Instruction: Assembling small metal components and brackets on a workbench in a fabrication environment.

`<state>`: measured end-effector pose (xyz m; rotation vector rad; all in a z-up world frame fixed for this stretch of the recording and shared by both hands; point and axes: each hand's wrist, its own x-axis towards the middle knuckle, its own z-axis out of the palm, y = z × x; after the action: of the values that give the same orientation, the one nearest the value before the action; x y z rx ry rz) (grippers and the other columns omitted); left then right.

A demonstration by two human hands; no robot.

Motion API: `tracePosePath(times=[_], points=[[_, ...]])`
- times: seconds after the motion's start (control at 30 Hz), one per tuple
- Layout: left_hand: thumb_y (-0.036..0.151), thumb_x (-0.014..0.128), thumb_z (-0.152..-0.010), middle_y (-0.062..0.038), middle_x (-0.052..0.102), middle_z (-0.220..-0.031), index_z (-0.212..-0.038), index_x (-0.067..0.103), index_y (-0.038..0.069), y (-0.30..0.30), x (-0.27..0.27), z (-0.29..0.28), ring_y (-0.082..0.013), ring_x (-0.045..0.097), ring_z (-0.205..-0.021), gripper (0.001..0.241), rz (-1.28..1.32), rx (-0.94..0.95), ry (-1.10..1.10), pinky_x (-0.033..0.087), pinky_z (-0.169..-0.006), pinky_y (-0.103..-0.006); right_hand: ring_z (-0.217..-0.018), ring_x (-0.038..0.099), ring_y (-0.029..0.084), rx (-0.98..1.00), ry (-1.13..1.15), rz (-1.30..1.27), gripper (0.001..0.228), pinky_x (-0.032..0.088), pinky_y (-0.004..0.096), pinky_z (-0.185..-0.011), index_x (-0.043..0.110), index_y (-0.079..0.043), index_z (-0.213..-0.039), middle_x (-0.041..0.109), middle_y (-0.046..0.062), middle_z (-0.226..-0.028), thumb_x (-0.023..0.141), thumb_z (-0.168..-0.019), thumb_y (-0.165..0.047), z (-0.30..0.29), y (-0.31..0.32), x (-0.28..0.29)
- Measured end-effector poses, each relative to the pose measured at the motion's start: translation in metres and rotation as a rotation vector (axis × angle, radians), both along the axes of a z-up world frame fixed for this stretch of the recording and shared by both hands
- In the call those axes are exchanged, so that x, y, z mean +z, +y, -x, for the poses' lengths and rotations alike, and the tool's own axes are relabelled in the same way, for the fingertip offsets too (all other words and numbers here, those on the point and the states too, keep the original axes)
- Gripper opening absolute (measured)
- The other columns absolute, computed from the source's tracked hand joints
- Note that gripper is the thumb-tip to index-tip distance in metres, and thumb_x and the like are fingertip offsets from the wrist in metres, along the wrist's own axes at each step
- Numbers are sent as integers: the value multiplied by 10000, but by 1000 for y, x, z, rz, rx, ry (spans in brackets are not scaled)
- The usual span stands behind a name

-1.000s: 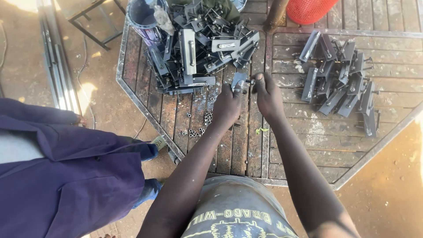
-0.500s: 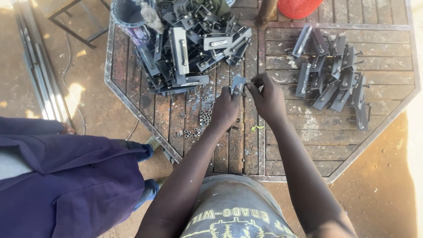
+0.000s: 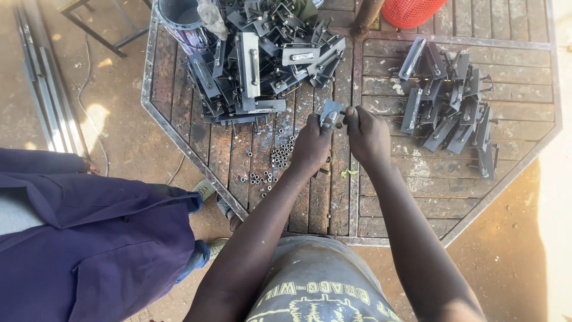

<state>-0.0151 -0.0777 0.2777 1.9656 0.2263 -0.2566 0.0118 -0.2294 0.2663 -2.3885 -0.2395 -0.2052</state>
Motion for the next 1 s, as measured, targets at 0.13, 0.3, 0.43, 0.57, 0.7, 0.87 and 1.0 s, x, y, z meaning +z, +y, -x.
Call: tracePosePath(times=[0.13, 0.3, 0.43, 0.57, 0.7, 0.87, 1.0], points=[[434, 305, -1070, -306, 704, -960, -1174, 524, -17, -3, 10, 0, -504, 718, -944, 512, 6, 20, -6, 590, -739, -603, -794, 682, 477, 34, -67, 66, 239, 523, 623, -640, 617, -127, -1211, 686, 182, -873, 551, -1097, -326, 4, 4, 8], [485, 319, -1056, -336, 697, -986, -1156, 512, -11, -1, 17, 1, -527, 708, -966, 541, -52, 24, -49, 567, -770, -642, -814, 680, 468, -15, 83, 255, 299, 570, 626, -647, 570, -115, -1262, 587, 134, -969, 618, -972, -167, 11, 9, 22], [409, 364, -1050, -346, 690, -1022, -1177, 513, -23, 3, 25, 1, -547, 691, -995, 474, -53, 27, -47, 554, -805, -654, -786, 671, 444, -72, -32, 135, 338, 536, 597, -599, 481, -124, -1283, 530, 104, -900, 619, -974, -129, 13, 8, 17], [435, 338, -1052, -312, 697, -1034, -1215, 499, -3, 3, 28, 2, -516, 703, -996, 494, -23, 10, -30, 568, -787, -627, -742, 663, 473, -29, -64, 267, 308, 549, 626, -589, 579, -155, -1254, 559, 97, -917, 630, -952, -179, 9, 7, 17], [331, 331, -1067, -321, 687, -983, -1280, 480, -70, 3, 34, 5, -510, 717, -931, 478, 56, 15, -36, 575, -711, -599, -737, 674, 379, 5, -165, 232, 322, 556, 533, -570, 583, -180, -1302, 508, 42, -910, 603, -983, -141, 17, 10, 46], [456, 313, -1071, -262, 704, -979, -1285, 504, -12, 6, -3, -7, -433, 742, -879, 548, 56, 40, 28, 586, -683, -550, -632, 564, 211, -137, 346, -360, 147, 491, 344, -498, 695, -169, -1080, 539, 11, -831, 597, -972, -179, 6, -13, 15], [520, 311, -1076, -126, 685, -806, -1205, 549, 13, 14, -35, -14, -247, 716, -676, 575, 248, 178, 99, 576, -590, -386, -692, 598, 42, -224, 687, -1687, 156, 449, 92, -558, 601, -174, -1021, 593, -60, -854, 539, -1051, -314, 13, -30, 0]])
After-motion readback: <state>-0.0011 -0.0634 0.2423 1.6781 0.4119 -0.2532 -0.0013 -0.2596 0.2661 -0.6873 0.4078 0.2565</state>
